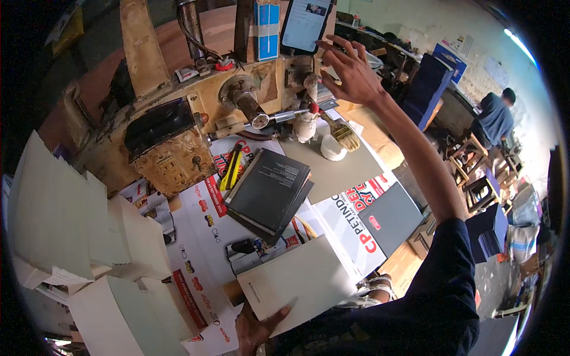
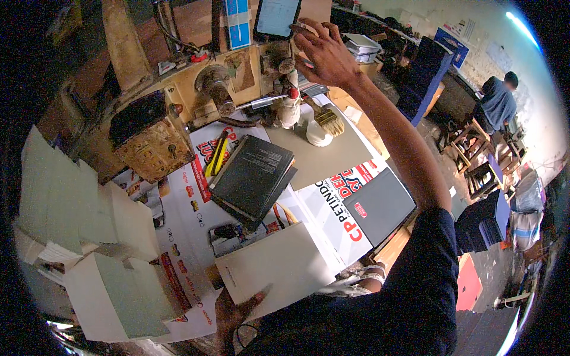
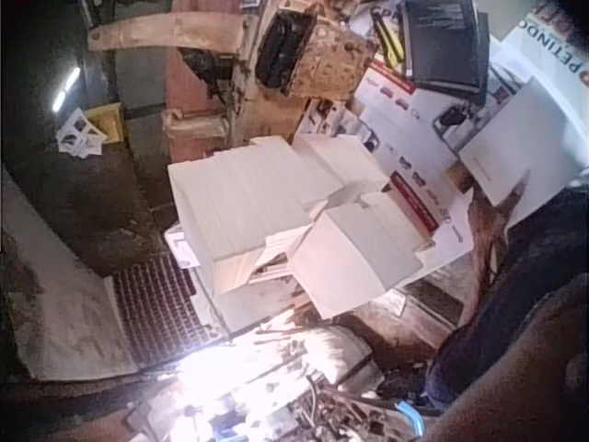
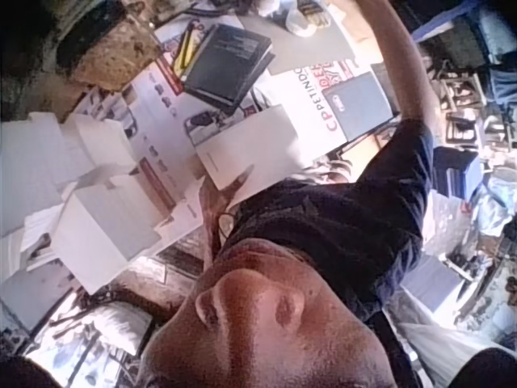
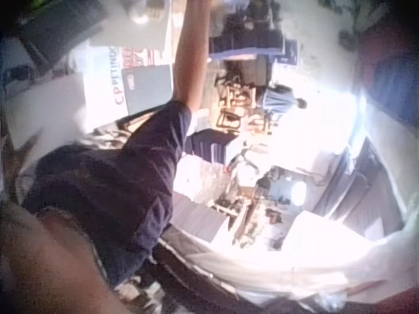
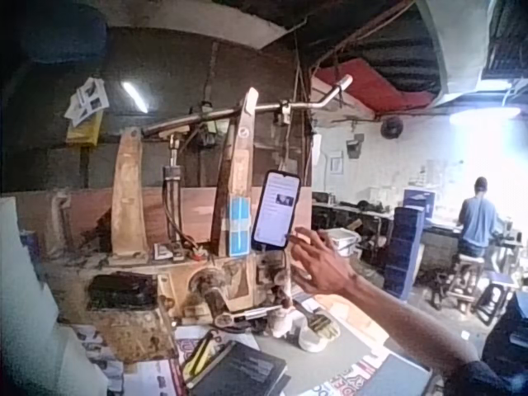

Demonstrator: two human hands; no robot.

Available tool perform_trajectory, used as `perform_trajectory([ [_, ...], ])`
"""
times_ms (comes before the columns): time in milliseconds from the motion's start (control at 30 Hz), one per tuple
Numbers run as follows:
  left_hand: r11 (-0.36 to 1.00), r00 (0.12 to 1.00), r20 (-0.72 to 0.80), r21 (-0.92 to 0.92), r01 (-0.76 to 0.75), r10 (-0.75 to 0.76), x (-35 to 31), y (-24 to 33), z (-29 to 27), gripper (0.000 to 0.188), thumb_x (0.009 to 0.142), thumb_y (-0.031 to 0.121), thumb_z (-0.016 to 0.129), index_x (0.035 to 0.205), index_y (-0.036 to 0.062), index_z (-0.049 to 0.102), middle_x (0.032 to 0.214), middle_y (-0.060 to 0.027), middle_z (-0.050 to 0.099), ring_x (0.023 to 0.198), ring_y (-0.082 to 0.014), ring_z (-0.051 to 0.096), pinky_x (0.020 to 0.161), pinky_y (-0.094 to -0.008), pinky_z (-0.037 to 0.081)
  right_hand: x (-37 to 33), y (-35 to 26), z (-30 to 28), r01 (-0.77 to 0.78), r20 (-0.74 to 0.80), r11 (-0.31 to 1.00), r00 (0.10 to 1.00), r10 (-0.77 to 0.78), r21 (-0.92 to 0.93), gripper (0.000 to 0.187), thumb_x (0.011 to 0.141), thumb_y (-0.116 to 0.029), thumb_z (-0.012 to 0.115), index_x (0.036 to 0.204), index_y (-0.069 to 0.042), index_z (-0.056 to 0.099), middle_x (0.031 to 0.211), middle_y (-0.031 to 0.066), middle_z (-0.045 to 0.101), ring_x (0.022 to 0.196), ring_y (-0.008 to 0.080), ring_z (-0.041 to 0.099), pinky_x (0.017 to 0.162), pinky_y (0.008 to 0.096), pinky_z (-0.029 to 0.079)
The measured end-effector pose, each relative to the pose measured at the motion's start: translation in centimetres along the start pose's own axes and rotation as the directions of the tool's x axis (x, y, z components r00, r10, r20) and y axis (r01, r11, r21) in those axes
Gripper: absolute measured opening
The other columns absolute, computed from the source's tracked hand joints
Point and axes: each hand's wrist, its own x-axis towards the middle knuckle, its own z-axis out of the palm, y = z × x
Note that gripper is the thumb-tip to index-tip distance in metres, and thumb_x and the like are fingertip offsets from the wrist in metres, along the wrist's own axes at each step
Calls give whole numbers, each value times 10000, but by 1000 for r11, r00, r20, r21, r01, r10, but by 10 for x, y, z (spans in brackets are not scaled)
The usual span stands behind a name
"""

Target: The person applies glue to the spine of a book block using a brush, attaches a cover, and stacks the assembled blocks on a nearby surface.

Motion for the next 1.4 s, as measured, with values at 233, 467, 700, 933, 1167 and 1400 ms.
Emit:
perform_trajectory([
  [233, 1000, 1000, -18, 2, 1, -1, -3, 2, 1, 783, 700, 439, 884, 1251, -31, 587, 1155, -194, 688, 1059, -286, 668, 932, -385, 517, 1, 4, 8, -1, 24, 1000, 1000, 1, -18, 429, 861, -304, 654, 1182, -40, 549, 1444, 128, 488, 1391, 322, 361, 1076, 558, 298],
  [467, 998, 1000, -14, -60, -2, 1, 0, -11, 3, 798, 690, 448, 892, 1245, -37, 588, 1134, -177, 701, 1024, -275, 683, 921, -374, 524, 17, 5, 8, -33, -58, 999, 998, 34, 7, 464, 845, -323, 676, 1196, -55, 533, 1511, 104, 416, 1411, 326, 335, 1084, 574, 292],
  [700, 998, 999, -37, 55, 24, -22, 1, -13, 1, 807, 673, 483, 893, 1227, -29, 605, 1128, -171, 709, 1040, -264, 683, 917, -372, 523, 28, 8, 12, -18, -45, 999, 999, 16, -43, 411, 854, -314, 664, 1149, -59, 534, 1475, 109, 462, 1413, 323, 337, 1082, 574, 295],
  [933, 999, 997, -67, 17, -48, 49, -1, -14, 7, 817, 678, 488, 888, 1245, -21, 594, 1159, -177, 697, 1081, -281, 667, 940, -377, 511, 9, 3, -7, -63, -88, 998, 994, 61, -22, 370, 861, -280, 652, 1128, -49, 543, 1399, 118, 520, 1355, 322, 405, 1067, 526, 319],
  [1167, 983, 991, -45, 136, -123, 130, -3, 9, 6, 730, 730, 432, 869, 1248, -6, 599, 1173, -162, 694, 1089, -277, 664, 954, -385, 508, -4, 1, -9, -107, -95, 994, 989, 109, 24, 205, 873, -224, 649, 965, -75, 542, 1409, 84, 544, 1370, 302, 400, 1084, 512, 287],
  [1400, 996, 996, -28, 4, -88, 88, -9, 18, 5, 672, 756, 400, 858, 1238, 3, 608, 1172, -159, 695, 1089, -275, 667, 957, -374, 511, -7, -5, 4, -25, -60, 999, 998, 27, 46, 221, 897, -244, 649, 991, -65, 561, 1387, 88, 568, 1376, 301, 401, 1075, 525, 308],
])
